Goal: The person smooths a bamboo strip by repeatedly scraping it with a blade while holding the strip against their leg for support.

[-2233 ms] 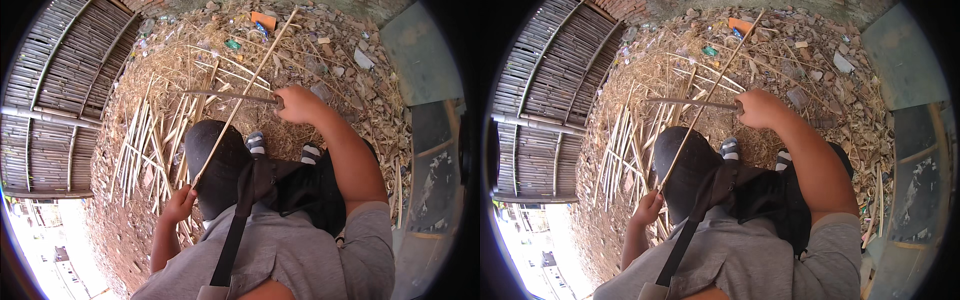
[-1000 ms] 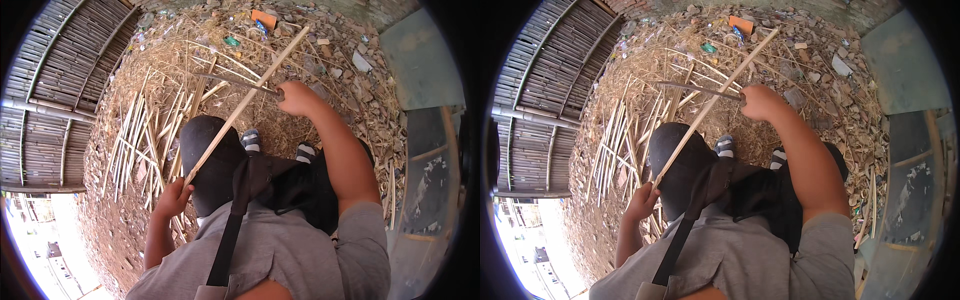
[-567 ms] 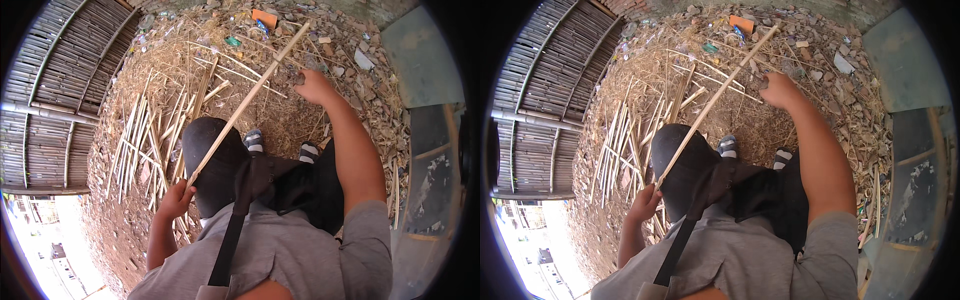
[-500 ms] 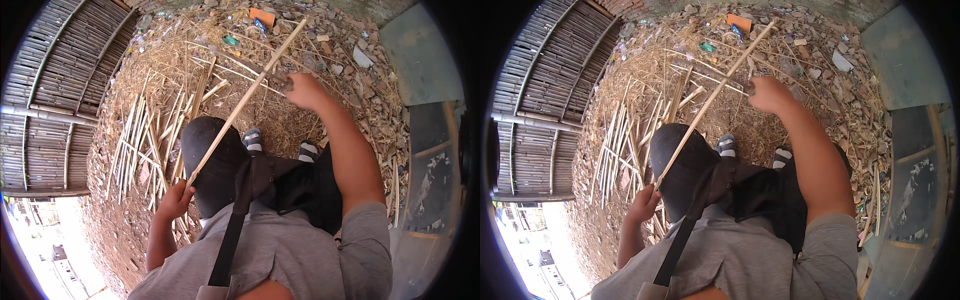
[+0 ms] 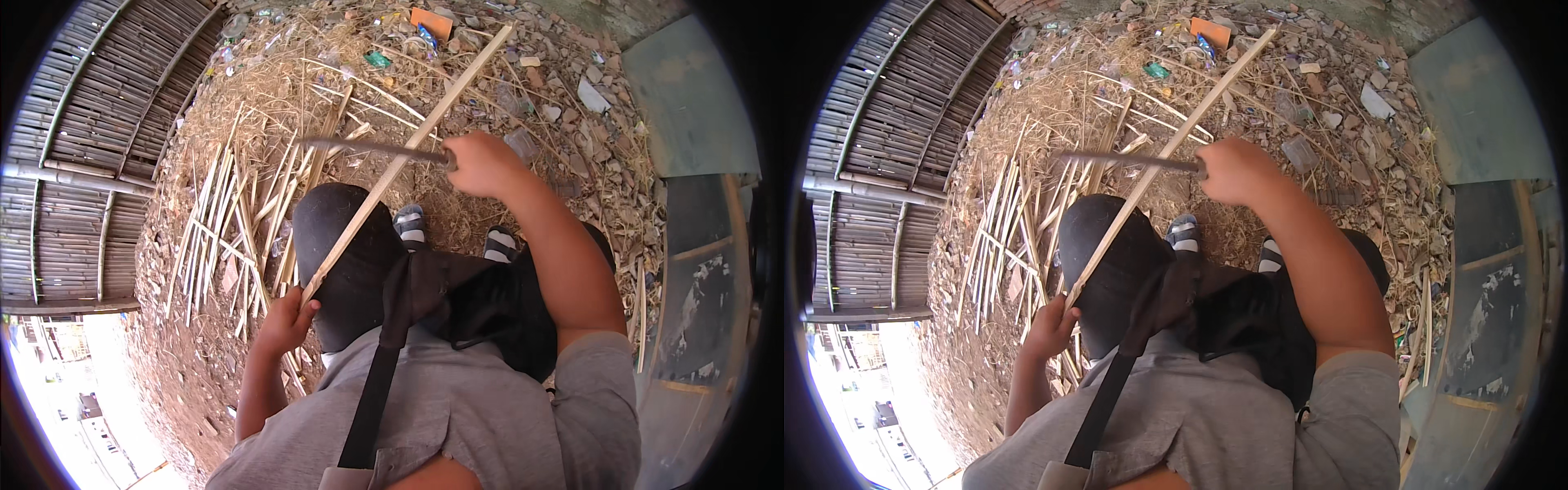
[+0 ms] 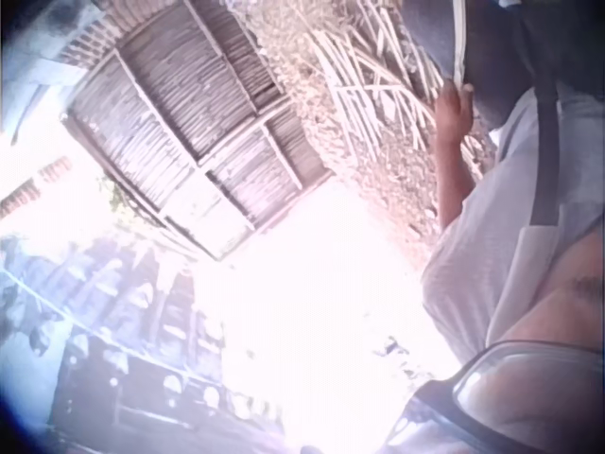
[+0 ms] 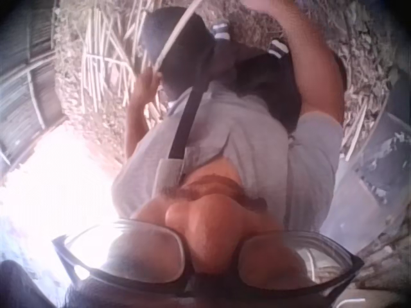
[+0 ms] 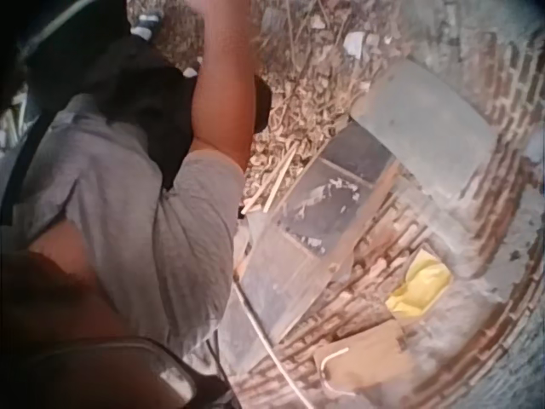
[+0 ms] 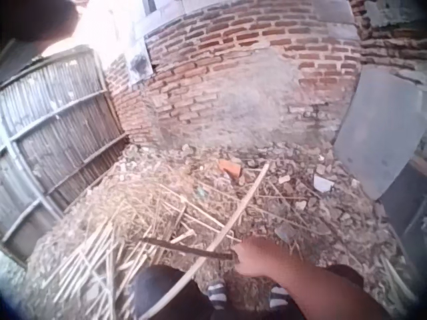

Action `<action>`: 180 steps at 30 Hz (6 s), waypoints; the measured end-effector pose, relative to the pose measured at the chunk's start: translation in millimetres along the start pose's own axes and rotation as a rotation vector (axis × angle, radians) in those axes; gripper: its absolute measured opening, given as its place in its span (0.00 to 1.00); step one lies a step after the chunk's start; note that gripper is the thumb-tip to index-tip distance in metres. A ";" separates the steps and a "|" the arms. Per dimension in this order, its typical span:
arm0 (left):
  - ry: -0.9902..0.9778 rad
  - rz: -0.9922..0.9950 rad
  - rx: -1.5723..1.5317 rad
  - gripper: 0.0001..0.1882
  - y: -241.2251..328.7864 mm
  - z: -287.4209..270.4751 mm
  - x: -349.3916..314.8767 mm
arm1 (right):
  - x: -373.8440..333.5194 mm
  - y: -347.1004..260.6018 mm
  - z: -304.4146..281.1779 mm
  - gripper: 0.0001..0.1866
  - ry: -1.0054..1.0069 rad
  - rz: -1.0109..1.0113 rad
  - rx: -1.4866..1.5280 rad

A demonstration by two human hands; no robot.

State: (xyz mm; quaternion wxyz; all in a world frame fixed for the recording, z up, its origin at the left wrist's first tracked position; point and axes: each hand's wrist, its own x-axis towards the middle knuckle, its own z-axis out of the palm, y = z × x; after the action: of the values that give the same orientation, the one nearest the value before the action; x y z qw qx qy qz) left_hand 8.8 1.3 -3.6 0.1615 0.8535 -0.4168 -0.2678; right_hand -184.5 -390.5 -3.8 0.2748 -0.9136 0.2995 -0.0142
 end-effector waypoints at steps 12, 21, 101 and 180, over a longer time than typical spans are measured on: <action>-0.009 0.003 0.059 0.21 3.4 -3.0 -0.3 | 6.9 13.9 -7.0 0.17 -0.001 0.049 0.028; 0.010 0.006 0.043 0.19 11.6 -0.1 4.1 | 21.9 63.4 24.4 0.14 0.299 0.081 0.103; -0.014 0.057 -0.032 0.19 -6.4 0.9 8.7 | 16.9 77.7 -12.1 0.17 0.556 0.304 0.175; -0.182 -0.091 0.105 0.14 15.0 -37.2 16.2 | 4.6 52.5 -28.2 0.22 -0.085 0.124 0.038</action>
State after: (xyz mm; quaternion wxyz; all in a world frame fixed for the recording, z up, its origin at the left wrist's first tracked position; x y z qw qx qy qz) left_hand 29.7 -18.7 28.6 0.0655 0.8509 -0.4043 -0.3290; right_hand -214.4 -442.1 -7.4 0.3046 -0.8877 0.3435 0.0359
